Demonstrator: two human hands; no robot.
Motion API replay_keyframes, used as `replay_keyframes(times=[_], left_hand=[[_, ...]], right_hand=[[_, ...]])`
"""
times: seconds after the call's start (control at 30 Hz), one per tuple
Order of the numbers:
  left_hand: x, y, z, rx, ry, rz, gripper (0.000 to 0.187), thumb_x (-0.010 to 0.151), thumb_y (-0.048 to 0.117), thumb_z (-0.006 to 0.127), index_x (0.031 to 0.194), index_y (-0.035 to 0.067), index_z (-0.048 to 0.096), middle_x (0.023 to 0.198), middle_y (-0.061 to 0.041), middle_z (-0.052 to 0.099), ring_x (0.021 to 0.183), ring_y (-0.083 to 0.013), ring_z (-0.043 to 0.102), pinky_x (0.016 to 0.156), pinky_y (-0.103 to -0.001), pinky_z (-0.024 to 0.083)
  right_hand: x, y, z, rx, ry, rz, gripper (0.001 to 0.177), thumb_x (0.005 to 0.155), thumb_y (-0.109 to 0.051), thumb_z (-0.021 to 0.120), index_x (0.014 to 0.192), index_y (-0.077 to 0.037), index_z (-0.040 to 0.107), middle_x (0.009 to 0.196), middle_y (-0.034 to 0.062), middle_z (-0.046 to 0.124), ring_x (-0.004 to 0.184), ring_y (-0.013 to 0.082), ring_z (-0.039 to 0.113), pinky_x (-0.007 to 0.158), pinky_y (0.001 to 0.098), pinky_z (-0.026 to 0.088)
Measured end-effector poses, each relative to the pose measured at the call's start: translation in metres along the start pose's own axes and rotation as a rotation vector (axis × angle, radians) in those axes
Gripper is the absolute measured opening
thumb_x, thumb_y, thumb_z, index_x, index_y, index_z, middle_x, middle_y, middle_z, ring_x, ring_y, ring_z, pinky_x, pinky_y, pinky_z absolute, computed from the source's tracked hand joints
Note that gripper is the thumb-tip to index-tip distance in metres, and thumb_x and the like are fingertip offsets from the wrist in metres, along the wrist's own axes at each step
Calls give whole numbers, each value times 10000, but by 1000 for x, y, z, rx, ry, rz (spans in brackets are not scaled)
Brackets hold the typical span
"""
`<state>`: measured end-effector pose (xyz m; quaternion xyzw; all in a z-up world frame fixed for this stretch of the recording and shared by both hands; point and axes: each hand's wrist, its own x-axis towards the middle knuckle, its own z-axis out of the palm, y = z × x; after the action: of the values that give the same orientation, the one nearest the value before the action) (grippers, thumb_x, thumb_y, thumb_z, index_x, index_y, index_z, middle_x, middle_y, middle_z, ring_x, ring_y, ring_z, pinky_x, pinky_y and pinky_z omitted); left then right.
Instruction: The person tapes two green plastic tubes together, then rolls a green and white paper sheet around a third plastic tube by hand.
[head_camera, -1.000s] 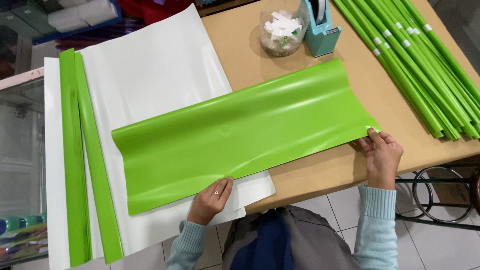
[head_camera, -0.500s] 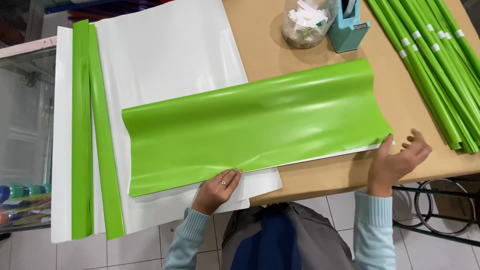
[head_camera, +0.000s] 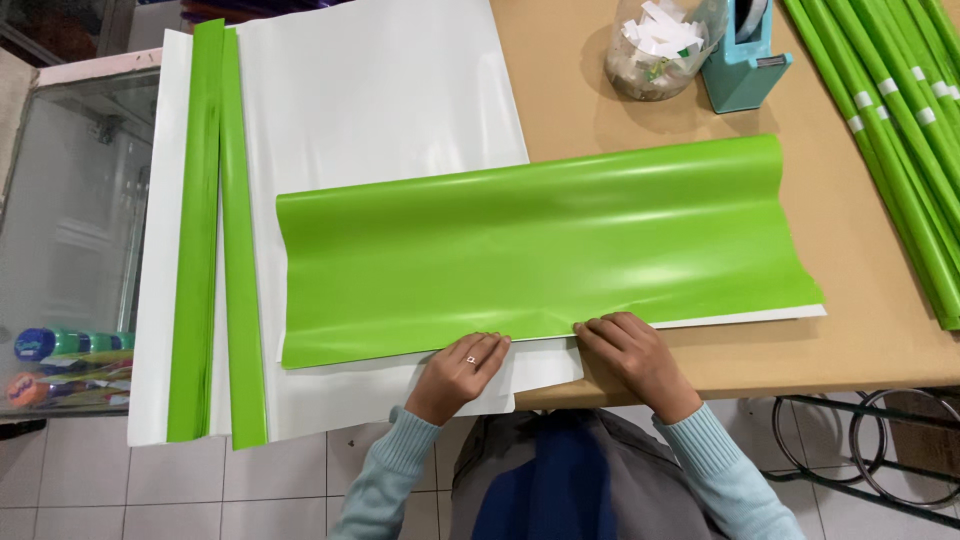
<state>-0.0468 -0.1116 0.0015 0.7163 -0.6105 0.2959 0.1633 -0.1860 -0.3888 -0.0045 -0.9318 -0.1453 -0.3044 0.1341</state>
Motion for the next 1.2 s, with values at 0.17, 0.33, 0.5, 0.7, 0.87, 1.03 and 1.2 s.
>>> replay_keyframes(times=[0.17, 0.33, 0.5, 0.7, 0.87, 1.03, 1.2], left_hand=[[21, 21, 20, -37, -7, 5, 107, 989, 77, 682, 1087, 68, 724, 1012, -101, 706, 930, -228, 727, 850, -324, 619], [25, 29, 35, -51, 32, 15, 109, 1016, 63, 651, 1109, 53, 706, 1035, -119, 689, 944, -241, 721, 880, -328, 608], [19, 30, 41, -88, -63, -14, 101, 1013, 42, 639, 1087, 95, 683, 976, -54, 648, 856, -183, 688, 764, -280, 588], [29, 32, 32, -131, -40, -101, 84, 989, 37, 691, 1035, 105, 671, 929, -27, 638, 837, -179, 674, 720, -267, 572], [38, 26, 16, -358, -60, -182, 172, 935, -67, 687, 1030, 66, 739, 937, -58, 713, 810, -231, 643, 653, -349, 529], [34, 24, 21, -404, -115, -208, 227, 948, -32, 646, 1113, 86, 749, 991, -30, 735, 822, -225, 621, 669, -353, 521], [35, 22, 22, -437, -86, -245, 215, 972, -42, 670, 1094, 108, 763, 871, -42, 659, 749, -231, 565, 661, -373, 510]], right_hand=[[-5, 1, 1, 47, -50, 42, 177, 1014, -54, 573, 1084, -80, 734, 961, 98, 683, 875, 274, 684, 822, 389, 579], [-13, -1, 3, 18, -38, 101, 174, 1028, -80, 577, 1078, -110, 741, 962, 63, 680, 879, 246, 673, 848, 358, 567], [-6, -5, -9, 44, -131, 231, 170, 1004, -74, 574, 951, -118, 730, 904, 17, 665, 834, 214, 655, 805, 347, 551], [66, 1, 3, 202, -543, 509, 342, 1036, -315, 579, 1286, -94, 656, 1238, 140, 690, 1185, 300, 676, 1018, 409, 526], [80, 20, 117, -136, -402, 301, 589, 1000, -318, 577, 1471, 22, 482, 1477, 227, 551, 1320, 365, 565, 1055, 478, 488], [112, 49, 158, -212, -435, 407, 688, 1006, -405, 552, 1514, 43, 430, 1551, 246, 481, 1415, 386, 476, 1125, 485, 424], [137, 66, 171, -304, -373, 436, 668, 1036, -444, 486, 1528, 5, 435, 1544, 207, 500, 1401, 382, 489, 1112, 500, 428]])
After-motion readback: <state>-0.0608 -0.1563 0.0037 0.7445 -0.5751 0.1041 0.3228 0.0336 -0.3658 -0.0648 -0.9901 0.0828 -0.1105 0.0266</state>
